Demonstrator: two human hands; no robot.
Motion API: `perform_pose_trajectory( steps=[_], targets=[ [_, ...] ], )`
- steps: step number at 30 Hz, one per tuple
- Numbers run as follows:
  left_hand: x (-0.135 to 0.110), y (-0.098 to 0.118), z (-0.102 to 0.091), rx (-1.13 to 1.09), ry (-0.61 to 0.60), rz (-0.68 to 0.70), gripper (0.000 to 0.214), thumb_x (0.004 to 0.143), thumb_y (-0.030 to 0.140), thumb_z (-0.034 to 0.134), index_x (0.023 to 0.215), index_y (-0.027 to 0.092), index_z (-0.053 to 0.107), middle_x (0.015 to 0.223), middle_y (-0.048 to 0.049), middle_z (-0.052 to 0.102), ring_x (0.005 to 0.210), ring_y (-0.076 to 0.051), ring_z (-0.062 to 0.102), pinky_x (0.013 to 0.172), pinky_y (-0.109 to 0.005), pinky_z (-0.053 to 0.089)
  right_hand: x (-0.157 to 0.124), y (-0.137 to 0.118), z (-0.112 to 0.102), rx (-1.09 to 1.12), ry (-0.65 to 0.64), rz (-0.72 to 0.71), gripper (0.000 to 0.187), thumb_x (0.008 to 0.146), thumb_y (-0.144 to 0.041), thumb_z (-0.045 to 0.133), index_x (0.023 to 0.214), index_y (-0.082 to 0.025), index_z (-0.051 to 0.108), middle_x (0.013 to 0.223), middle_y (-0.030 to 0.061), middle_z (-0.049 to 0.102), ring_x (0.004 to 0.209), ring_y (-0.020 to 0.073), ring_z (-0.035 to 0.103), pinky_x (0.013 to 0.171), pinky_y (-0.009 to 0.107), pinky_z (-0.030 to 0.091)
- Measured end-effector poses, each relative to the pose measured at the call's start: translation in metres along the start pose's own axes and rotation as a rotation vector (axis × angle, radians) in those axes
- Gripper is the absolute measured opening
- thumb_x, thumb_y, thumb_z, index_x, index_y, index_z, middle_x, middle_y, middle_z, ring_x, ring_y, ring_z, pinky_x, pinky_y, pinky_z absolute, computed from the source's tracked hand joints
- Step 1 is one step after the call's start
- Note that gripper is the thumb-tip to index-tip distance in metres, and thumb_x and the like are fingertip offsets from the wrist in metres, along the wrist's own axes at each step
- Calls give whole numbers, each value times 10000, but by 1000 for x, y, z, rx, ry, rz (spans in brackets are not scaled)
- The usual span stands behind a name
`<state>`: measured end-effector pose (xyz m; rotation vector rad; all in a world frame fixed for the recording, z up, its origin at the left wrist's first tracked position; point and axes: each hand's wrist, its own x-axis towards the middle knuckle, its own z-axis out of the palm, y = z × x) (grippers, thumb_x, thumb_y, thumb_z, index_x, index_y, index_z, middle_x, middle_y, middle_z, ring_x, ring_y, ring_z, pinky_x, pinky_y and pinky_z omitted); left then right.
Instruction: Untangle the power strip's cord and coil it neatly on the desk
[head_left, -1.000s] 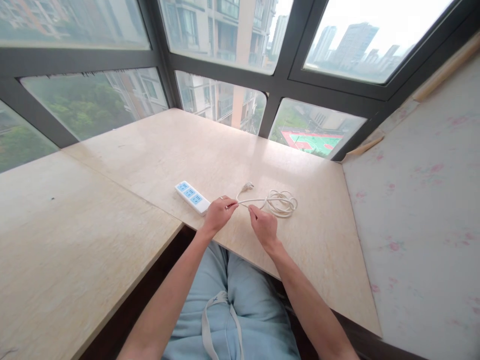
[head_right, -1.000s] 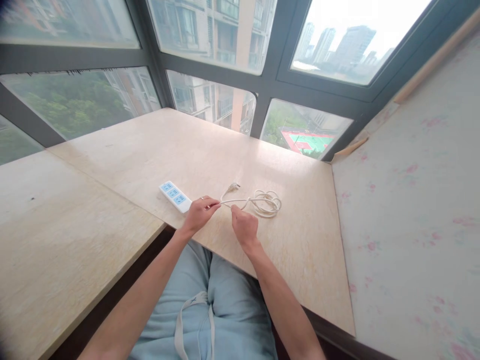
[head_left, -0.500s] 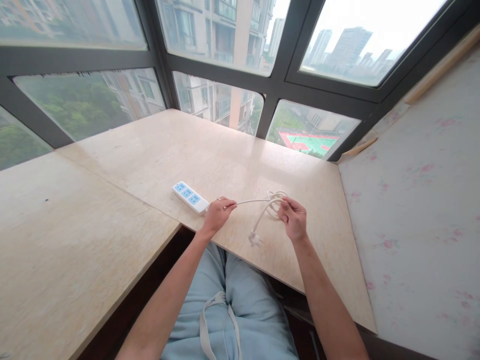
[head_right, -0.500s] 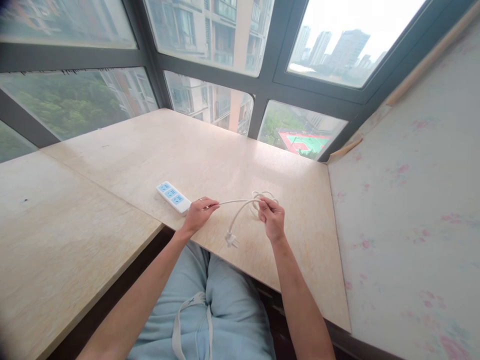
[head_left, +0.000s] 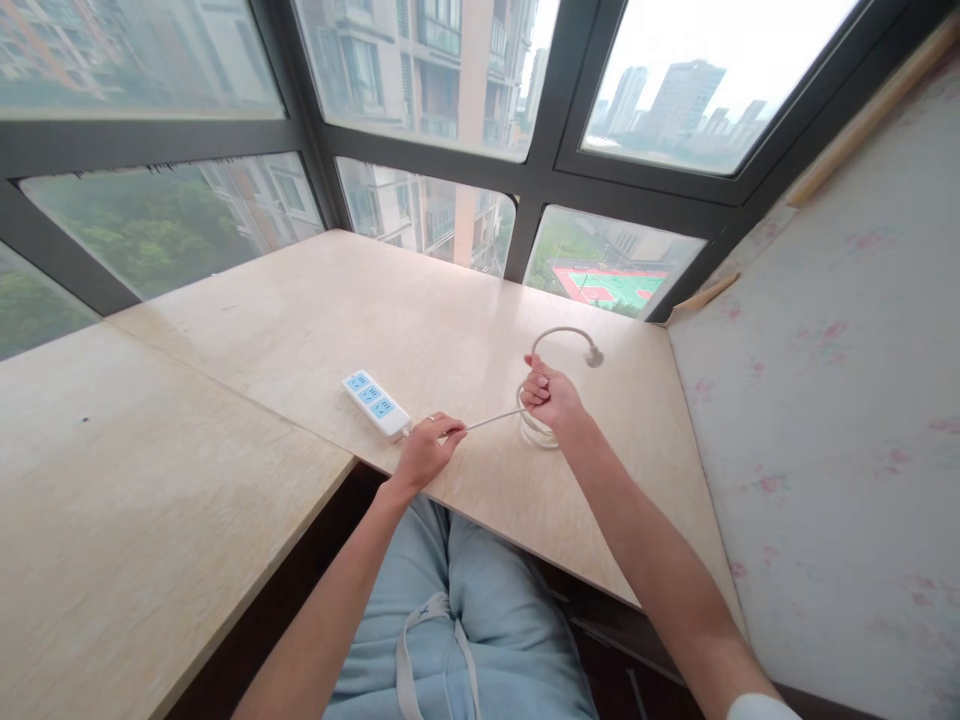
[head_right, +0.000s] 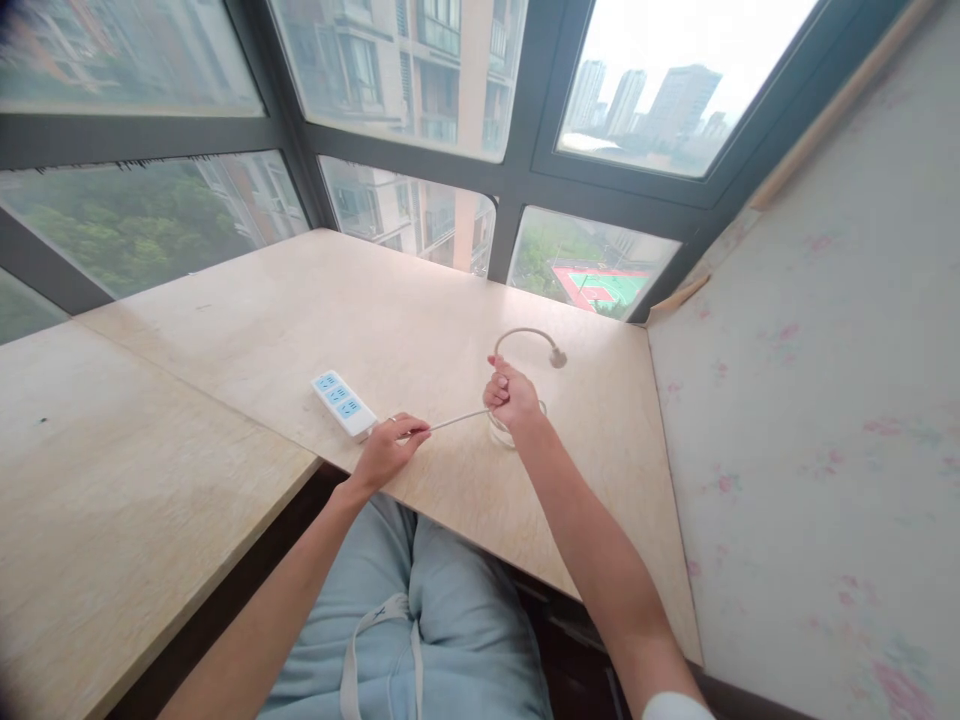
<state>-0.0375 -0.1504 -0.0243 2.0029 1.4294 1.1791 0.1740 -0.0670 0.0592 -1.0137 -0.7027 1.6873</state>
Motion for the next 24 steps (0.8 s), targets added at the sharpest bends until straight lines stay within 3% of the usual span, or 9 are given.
perform_pose_trajectory(
  steps=[4, 8, 12, 18, 20, 24],
  targets=[
    [0, 2, -1, 25, -29, -15, 80, 858, 171, 609, 881, 197, 682, 856, -33, 687, 816, -175, 651, 757, -307, 514, 4, 19, 19, -96, -12, 78, 134, 875, -294, 607, 854, -181, 539, 418, -140, 288, 327, 37, 176, 349, 168, 142],
    [-1, -2, 1, 36, -44, -14, 99, 861, 166, 593, 912, 201, 672, 887, -32, 688, 839, -177, 656, 774, -307, 520, 7, 28, 31, -340, -95, 118, 183, 854, -329, 630, 846, -159, 562, 427, -133, 323, 326, 25, 191, 349, 167, 132],
    [-3, -3, 2, 64, -61, -16, 127, 859, 163, 587, 955, 201, 661, 916, -37, 678, 840, -181, 654, 787, -318, 524, 12, 31, 40, -694, -155, 134, 211, 895, -345, 575, 814, -150, 573, 428, -118, 343, 328, 23, 199, 352, 170, 135],
    [-5, -2, 2, 70, -44, 5, 144, 855, 142, 577, 967, 199, 647, 938, -50, 670, 866, -191, 644, 810, -341, 524, 29, 22, 45, -943, -216, 122, 199, 837, -269, 651, 693, -133, 639, 368, -74, 400, 313, 32, 242, 357, 196, 143],
    [-5, -3, 2, 52, -18, 14, 152, 859, 134, 567, 975, 197, 643, 946, -51, 668, 874, -188, 642, 817, -341, 524, 36, 17, 45, -1060, -245, 102, 183, 799, -229, 684, 648, -130, 658, 356, -62, 416, 319, 39, 276, 372, 203, 175],
    [-6, -2, 1, 24, 45, 7, 164, 863, 122, 557, 985, 191, 641, 947, -50, 677, 867, -181, 642, 805, -329, 526, 43, 10, 43, -1531, -382, -62, 155, 789, -227, 682, 659, -147, 709, 405, -35, 502, 401, 72, 420, 464, 210, 298]
  ],
)
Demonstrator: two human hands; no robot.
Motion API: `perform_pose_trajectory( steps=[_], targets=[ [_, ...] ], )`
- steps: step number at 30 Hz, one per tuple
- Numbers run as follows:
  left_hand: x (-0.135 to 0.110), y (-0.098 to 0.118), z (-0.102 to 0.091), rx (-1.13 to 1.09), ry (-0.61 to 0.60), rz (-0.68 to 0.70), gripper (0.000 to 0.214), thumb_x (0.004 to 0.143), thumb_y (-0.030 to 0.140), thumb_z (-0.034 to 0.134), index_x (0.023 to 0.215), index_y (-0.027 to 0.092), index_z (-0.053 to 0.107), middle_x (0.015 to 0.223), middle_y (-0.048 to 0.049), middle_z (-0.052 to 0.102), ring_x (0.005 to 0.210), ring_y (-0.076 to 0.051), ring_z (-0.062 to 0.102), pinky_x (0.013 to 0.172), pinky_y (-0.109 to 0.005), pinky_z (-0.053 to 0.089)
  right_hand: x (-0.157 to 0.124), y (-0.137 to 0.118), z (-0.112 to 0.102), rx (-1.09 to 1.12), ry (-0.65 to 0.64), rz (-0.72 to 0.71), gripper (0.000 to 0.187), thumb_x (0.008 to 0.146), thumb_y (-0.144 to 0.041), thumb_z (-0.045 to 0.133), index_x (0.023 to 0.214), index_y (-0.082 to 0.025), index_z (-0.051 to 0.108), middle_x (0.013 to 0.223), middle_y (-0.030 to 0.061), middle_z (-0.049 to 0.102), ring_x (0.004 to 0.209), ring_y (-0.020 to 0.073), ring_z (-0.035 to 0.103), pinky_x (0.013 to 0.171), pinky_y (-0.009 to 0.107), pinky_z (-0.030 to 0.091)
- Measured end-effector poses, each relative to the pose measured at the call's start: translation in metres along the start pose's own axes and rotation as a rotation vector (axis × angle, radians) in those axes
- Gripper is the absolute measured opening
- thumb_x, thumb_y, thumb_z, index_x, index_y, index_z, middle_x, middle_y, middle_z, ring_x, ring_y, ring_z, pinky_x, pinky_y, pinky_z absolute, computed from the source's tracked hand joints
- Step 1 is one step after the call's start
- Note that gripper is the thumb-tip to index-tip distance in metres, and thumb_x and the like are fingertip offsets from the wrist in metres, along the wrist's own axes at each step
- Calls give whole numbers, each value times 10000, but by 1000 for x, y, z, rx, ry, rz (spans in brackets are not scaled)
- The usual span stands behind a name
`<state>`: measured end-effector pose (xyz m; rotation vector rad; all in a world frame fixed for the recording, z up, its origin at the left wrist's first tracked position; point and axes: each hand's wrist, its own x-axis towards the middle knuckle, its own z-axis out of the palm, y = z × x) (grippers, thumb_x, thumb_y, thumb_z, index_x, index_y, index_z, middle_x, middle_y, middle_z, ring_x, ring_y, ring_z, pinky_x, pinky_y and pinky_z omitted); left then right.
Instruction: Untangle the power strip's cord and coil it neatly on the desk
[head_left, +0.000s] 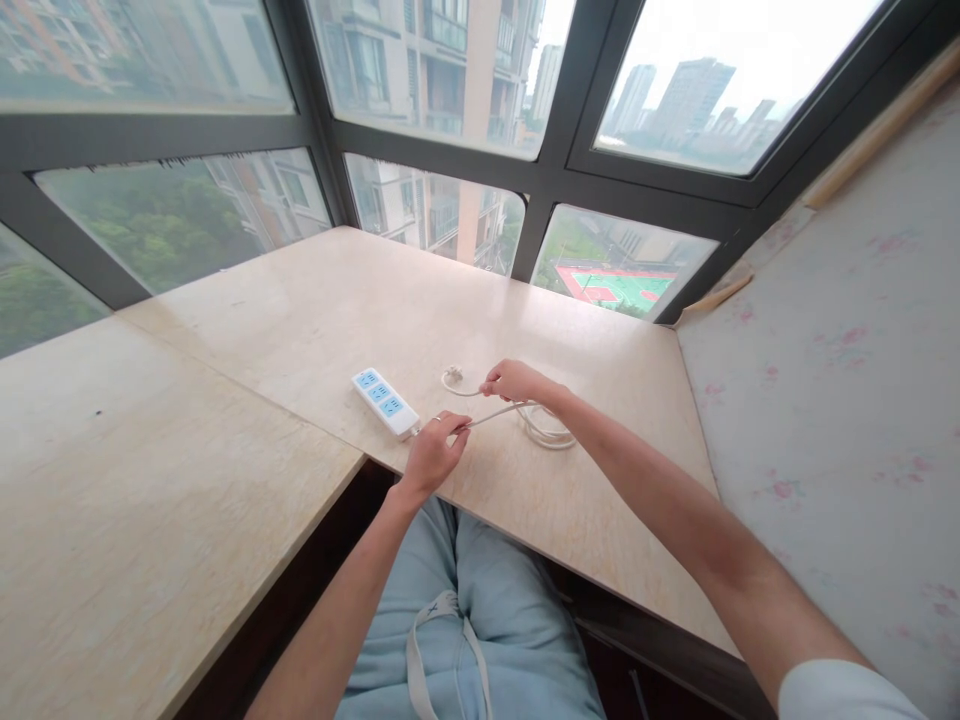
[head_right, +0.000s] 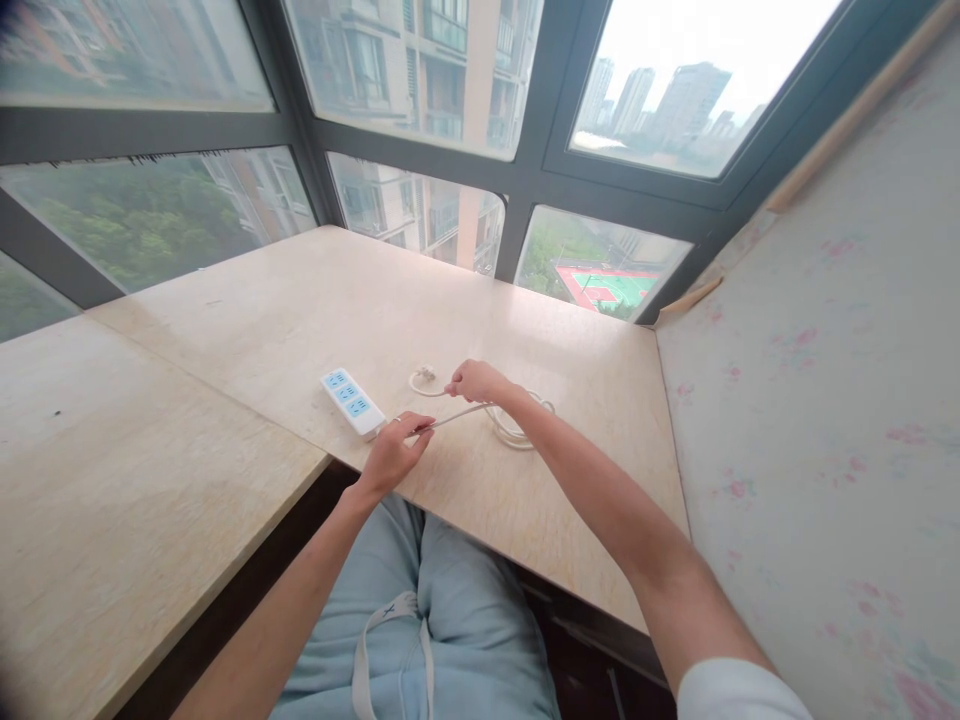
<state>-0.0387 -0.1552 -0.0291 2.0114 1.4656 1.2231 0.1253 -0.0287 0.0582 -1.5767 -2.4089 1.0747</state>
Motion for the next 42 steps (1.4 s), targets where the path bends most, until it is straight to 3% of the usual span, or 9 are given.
perform_pose_trajectory(
  steps=[3, 6, 9, 12, 18, 23, 31, 36, 42],
  targets=[
    [0, 0, 0, 4, 16, -5, 155, 861, 125, 566, 973, 193, 648, 939, -47, 687, 853, -179, 646, 800, -328, 524, -5, 2, -1, -146, 34, -84, 107, 788, -220, 674, 824, -159, 755, 491, -23, 572, 507, 99, 517, 567, 214, 366],
    [0, -1, 1, 21, 23, -11, 128, 865, 147, 574, 954, 195, 653, 923, -45, 694, 847, -182, 648, 799, -334, 522, -18, 8, -3, -43, 260, -166, 239, 838, -270, 613, 1019, -166, 730, 575, -23, 594, 543, 101, 516, 619, 221, 388],
    [-1, -2, 1, 28, 43, -27, 104, 873, 179, 579, 943, 193, 655, 918, -51, 695, 848, -188, 647, 786, -335, 524, -41, 23, -4, 82, 560, -240, 290, 896, -350, 509, 988, -162, 709, 602, -19, 558, 549, 107, 473, 595, 225, 378],
    [0, -3, 2, 26, 74, -26, 93, 880, 195, 576, 931, 196, 653, 905, -50, 693, 845, -188, 645, 778, -333, 526, -71, 45, 5, 74, 704, -258, 309, 913, -392, 474, 932, -168, 686, 610, -13, 544, 550, 115, 447, 586, 233, 375],
    [3, 2, 4, -26, 164, -58, 78, 876, 209, 582, 911, 203, 651, 879, -37, 689, 833, -175, 649, 774, -315, 533, -106, 79, 57, -379, 489, -291, 250, 923, -221, 438, 943, -161, 681, 868, 78, 666, 833, 189, 587, 775, 286, 418],
    [5, 3, 5, -48, 175, -80, 77, 869, 214, 599, 911, 198, 661, 880, -34, 692, 817, -169, 655, 771, -311, 540, -86, 62, 89, -566, 563, -169, 398, 909, -214, 487, 1287, -110, 548, 1261, 158, 577, 1125, 283, 501, 964, 375, 370],
    [11, -6, -4, -20, 165, -87, 81, 860, 268, 636, 884, 204, 679, 864, -33, 710, 785, -166, 665, 700, -283, 539, -56, 59, 78, -568, 408, -169, 249, 939, -134, 434, 1035, -174, 661, 1015, 107, 648, 997, 228, 540, 873, 329, 382],
    [12, -17, -1, -11, 153, -82, 116, 867, 307, 633, 849, 206, 687, 852, -35, 715, 778, -172, 666, 683, -280, 530, -87, 100, 70, -548, 389, -348, 294, 899, -41, 436, 997, -179, 676, 1024, 98, 663, 994, 213, 557, 891, 345, 399],
    [21, -27, 3, 50, 176, -70, 131, 881, 292, 595, 861, 193, 678, 839, -47, 700, 752, -174, 646, 676, -286, 512, -137, 141, 62, -539, 544, -472, 376, 854, 28, 411, 1026, -183, 671, 1213, 104, 635, 1171, 231, 532, 978, 393, 422]
  ],
)
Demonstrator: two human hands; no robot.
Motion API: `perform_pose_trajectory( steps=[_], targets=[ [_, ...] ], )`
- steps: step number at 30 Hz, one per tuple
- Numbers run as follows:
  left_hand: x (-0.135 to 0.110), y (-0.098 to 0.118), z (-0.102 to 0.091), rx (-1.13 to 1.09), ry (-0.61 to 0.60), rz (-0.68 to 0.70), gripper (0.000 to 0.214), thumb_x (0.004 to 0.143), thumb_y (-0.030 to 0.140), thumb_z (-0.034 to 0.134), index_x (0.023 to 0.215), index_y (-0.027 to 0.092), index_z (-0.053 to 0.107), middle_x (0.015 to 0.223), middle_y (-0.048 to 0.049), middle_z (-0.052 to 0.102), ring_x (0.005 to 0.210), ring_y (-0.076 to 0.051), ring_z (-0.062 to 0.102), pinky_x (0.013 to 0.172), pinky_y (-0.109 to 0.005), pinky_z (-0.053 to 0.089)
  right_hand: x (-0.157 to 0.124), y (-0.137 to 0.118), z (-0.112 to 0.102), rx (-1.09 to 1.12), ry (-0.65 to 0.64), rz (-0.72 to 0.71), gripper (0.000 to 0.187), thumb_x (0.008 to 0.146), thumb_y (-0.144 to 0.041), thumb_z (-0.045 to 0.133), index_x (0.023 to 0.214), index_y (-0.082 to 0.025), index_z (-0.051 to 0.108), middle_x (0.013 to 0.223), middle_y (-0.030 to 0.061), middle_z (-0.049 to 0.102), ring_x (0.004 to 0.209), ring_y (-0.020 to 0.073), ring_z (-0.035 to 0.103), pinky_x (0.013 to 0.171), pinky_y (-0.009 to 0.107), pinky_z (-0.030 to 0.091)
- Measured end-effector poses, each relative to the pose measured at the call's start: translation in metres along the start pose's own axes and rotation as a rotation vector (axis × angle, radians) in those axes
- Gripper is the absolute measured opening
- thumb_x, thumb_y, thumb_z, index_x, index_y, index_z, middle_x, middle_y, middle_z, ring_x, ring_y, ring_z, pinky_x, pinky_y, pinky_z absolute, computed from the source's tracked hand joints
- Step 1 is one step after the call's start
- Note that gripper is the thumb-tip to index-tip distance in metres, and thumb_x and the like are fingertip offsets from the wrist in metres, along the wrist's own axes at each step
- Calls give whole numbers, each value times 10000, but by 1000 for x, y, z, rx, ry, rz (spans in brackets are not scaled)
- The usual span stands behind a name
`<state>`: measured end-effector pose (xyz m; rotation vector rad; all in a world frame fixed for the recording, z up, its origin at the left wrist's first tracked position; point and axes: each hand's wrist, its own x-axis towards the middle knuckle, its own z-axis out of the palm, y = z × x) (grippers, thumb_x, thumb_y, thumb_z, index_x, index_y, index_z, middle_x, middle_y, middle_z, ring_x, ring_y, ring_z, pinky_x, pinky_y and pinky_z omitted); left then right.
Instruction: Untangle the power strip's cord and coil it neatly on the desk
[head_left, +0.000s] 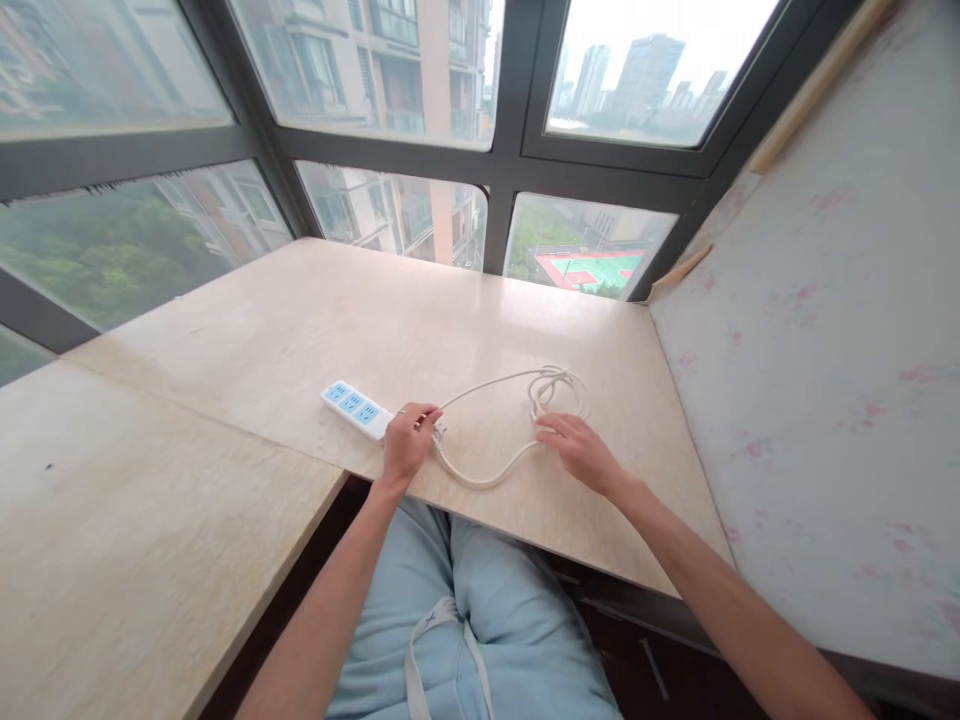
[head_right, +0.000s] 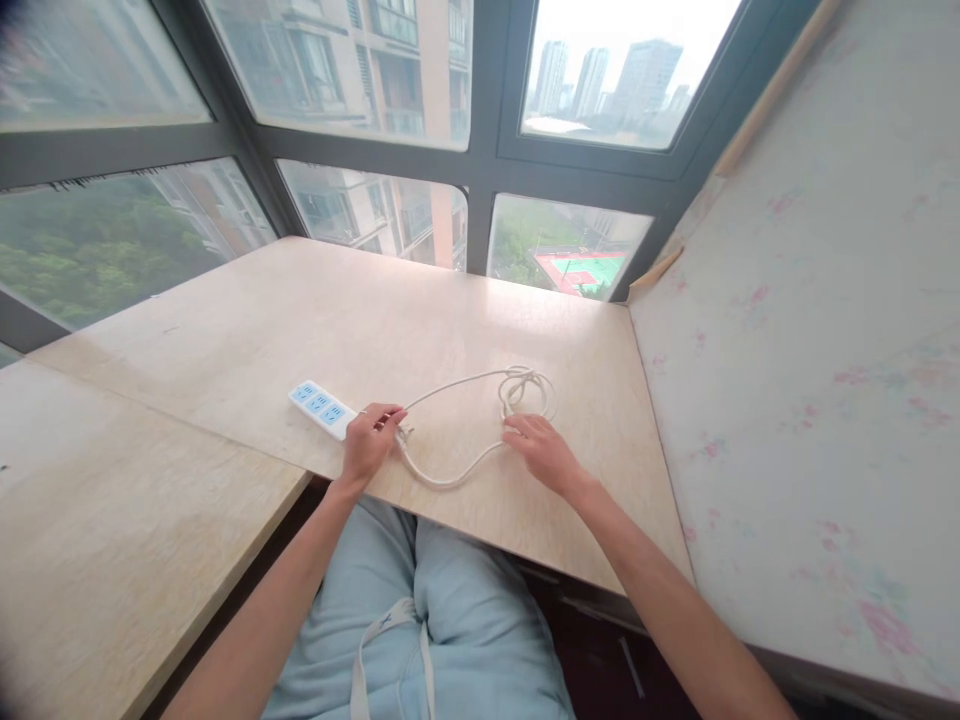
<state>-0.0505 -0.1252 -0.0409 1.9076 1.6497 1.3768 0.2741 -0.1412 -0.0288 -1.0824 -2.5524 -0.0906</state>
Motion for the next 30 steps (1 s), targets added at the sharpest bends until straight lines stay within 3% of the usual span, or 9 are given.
perform_pose_trajectory(
  steps=[5, 9, 14, 17, 23, 28, 30],
  targets=[
    [13, -19, -4, 65, -4, -1, 161, 888, 313, 575, 869, 185, 672, 872, -58, 702, 736, -174, 633, 685, -290, 503, -28, 22, -14, -126, 98, 93, 348, 866, 12, 406, 985, -187, 665, 1332, 118, 578, 1313, 245, 454, 1086, 469, 356],
    [22, -38, -14, 129, -22, 28, 184, 892, 324, 549, 874, 184, 667, 882, -67, 701, 773, -188, 641, 720, -299, 501, -41, 52, -11, -125, 122, 215, 290, 889, -65, 435, 991, -189, 677, 1393, 136, 533, 1339, 258, 440, 1070, 473, 390],
    [33, -55, -33, 207, -136, 58, 204, 889, 343, 516, 887, 194, 656, 899, -67, 704, 839, -207, 645, 775, -314, 501, -40, 90, -1, 61, 12, 336, 352, 905, -129, 396, 1084, -199, 689, 1223, 115, 665, 1136, 230, 617, 988, 408, 473],
    [39, -64, -47, 256, -188, 49, 221, 883, 356, 496, 888, 199, 651, 900, -62, 708, 840, -214, 648, 779, -321, 501, -27, 103, -1, 136, -46, 429, 401, 891, -124, 376, 1135, -222, 679, 1175, 76, 697, 1093, 206, 641, 972, 364, 479],
    [44, -80, -73, 338, -261, 86, 268, 864, 385, 462, 843, 202, 657, 882, -72, 716, 839, -235, 647, 802, -347, 492, -11, 100, -8, 194, -76, 513, 288, 844, -174, 469, 1028, -212, 686, 1120, 76, 712, 1067, 218, 646, 957, 357, 468],
    [45, -91, -94, 406, -277, 139, 275, 849, 362, 440, 807, 203, 661, 862, -81, 723, 839, -251, 643, 833, -373, 468, -28, 87, -11, 96, -8, 643, 233, 821, -161, 461, 983, -196, 624, 933, 80, 712, 862, 220, 660, 753, 323, 490],
    [46, -98, -102, 451, -256, 137, 285, 852, 353, 429, 807, 197, 663, 862, -82, 721, 848, -256, 644, 851, -378, 463, -37, 83, -12, 91, 30, 668, 227, 831, -175, 451, 982, -194, 619, 926, 88, 710, 855, 232, 658, 739, 331, 484]
  ],
)
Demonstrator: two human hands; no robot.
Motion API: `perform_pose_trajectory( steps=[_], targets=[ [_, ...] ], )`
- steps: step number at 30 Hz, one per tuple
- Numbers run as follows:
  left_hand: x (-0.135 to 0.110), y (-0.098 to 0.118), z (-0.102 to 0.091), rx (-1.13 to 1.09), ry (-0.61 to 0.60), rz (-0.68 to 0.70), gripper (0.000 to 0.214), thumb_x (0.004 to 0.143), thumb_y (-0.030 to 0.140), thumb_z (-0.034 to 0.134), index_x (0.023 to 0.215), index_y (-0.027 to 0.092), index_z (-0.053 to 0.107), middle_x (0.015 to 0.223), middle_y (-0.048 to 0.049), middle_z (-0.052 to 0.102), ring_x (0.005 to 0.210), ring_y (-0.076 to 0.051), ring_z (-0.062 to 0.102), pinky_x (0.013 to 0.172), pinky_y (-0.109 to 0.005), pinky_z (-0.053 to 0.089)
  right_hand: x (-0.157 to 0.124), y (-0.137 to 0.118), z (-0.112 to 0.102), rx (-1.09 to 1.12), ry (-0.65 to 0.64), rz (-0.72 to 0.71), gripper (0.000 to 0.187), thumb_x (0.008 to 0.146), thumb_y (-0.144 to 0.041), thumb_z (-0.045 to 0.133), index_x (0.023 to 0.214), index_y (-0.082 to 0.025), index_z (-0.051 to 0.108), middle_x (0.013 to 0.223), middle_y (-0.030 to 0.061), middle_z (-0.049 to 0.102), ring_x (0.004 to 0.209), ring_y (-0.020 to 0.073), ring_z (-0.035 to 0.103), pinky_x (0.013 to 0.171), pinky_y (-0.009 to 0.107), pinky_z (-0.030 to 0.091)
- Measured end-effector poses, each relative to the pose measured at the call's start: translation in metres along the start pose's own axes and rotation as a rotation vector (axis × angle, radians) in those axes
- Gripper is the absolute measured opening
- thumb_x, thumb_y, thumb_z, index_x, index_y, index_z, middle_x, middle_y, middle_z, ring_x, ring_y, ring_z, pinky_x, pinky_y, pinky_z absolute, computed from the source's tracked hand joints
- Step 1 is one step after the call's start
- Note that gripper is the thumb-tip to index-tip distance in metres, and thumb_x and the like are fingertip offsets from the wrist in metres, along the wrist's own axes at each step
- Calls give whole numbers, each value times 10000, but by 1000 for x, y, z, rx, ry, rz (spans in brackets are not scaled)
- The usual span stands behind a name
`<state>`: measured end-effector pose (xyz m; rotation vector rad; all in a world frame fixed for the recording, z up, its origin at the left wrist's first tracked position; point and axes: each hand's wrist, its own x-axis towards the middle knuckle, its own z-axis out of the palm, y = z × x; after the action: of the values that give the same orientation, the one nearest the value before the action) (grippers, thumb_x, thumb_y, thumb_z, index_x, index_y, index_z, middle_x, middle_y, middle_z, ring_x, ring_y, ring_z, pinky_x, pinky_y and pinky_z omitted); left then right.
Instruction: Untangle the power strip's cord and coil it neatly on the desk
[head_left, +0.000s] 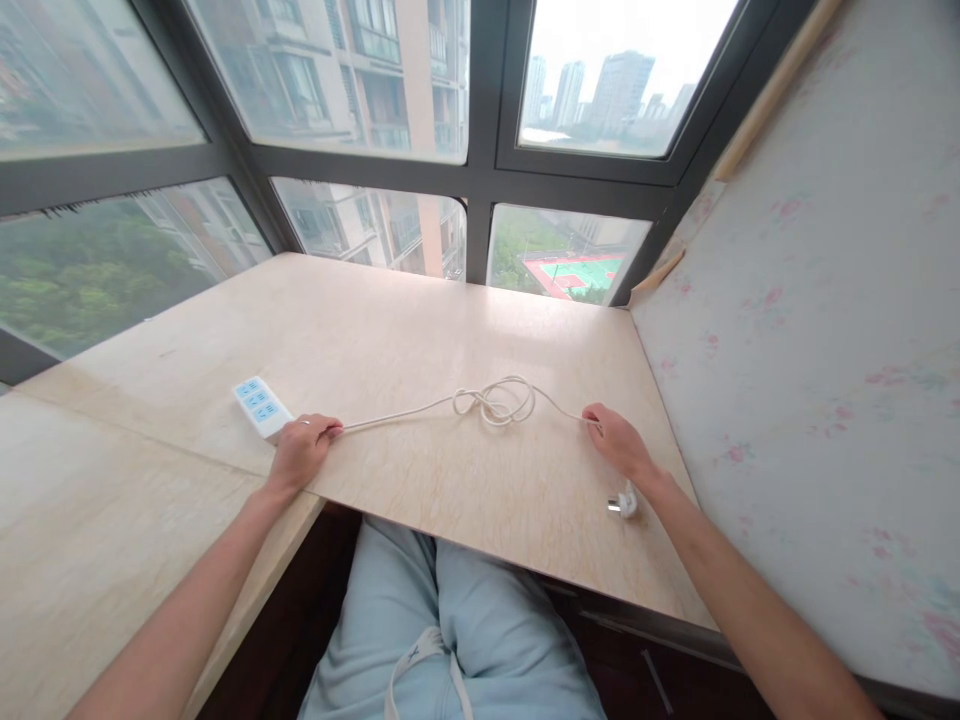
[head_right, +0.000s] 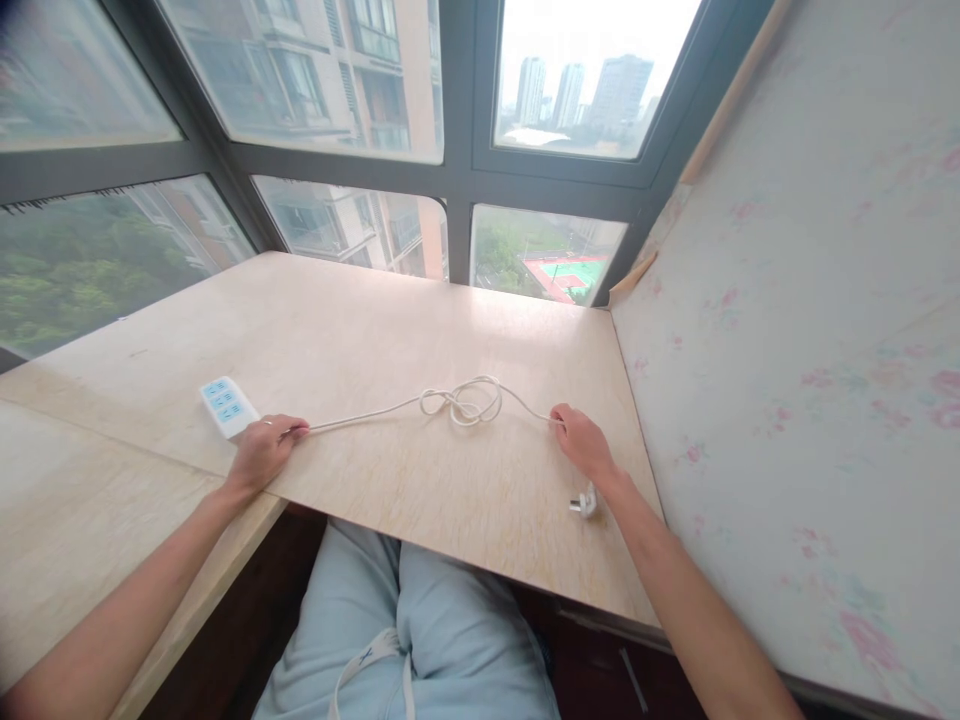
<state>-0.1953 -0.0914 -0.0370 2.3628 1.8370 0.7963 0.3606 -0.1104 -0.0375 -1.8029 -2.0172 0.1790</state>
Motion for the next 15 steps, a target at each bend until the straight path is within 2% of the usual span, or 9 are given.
perform_pose_trajectory(
  steps=[4, 6, 8, 10, 12, 15],
  targets=[
    [-4, -15, -6, 136, 39, -111, 298, 856, 319, 414, 820, 176, 673, 903, -98, 707, 918, -287, 632, 906, -417, 442, -13, 3, -7, 208, 100, 31, 223, 870, -311, 482, 958, -203, 656, 957, 82, 721, 865, 231, 669, 789, 345, 485],
    [-3, -13, -7, 196, 67, -193, 266, 834, 273, 433, 857, 170, 677, 967, -118, 690, 990, -308, 612, 935, -454, 430, -15, 1, -12, 359, 122, 118, 289, 862, -433, 528, 930, -196, 679, 855, 68, 718, 715, 199, 659, 709, 323, 494],
    [1, 0, -7, 205, 128, -216, 260, 783, 200, 464, 937, 166, 671, 1072, -137, 658, 1088, -321, 575, 971, -484, 420, -15, -4, -19, 517, 74, 230, 386, 815, -530, 588, 946, -181, 690, 796, 54, 708, 537, 146, 581, 576, 292, 472],
    [9, 27, -4, 153, 203, -138, 346, 730, 132, 485, 1035, 163, 646, 1188, -146, 609, 1176, -323, 530, 1013, -498, 409, -13, -11, -26, 652, -47, 292, 456, 764, -559, 645, 1001, -172, 687, 806, 51, 708, 454, 101, 496, 484, 264, 431],
    [19, 65, 1, 44, 218, -5, 376, 751, 121, 492, 1106, 158, 612, 1245, -153, 575, 1216, -313, 506, 1042, -495, 405, -9, -19, -32, 714, -161, 297, 479, 755, -550, 660, 1042, -167, 681, 819, 50, 706, 439, 81, 461, 441, 245, 407],
    [35, 130, 17, -139, 152, 172, 354, 837, 176, 506, 1186, 184, 561, 1261, -137, 569, 1226, -279, 508, 1055, -484, 417, 0, -30, -36, 610, -205, 230, 409, 791, -506, 627, 998, -162, 704, 750, 34, 690, 463, 95, 504, 457, 243, 429]
  ],
)
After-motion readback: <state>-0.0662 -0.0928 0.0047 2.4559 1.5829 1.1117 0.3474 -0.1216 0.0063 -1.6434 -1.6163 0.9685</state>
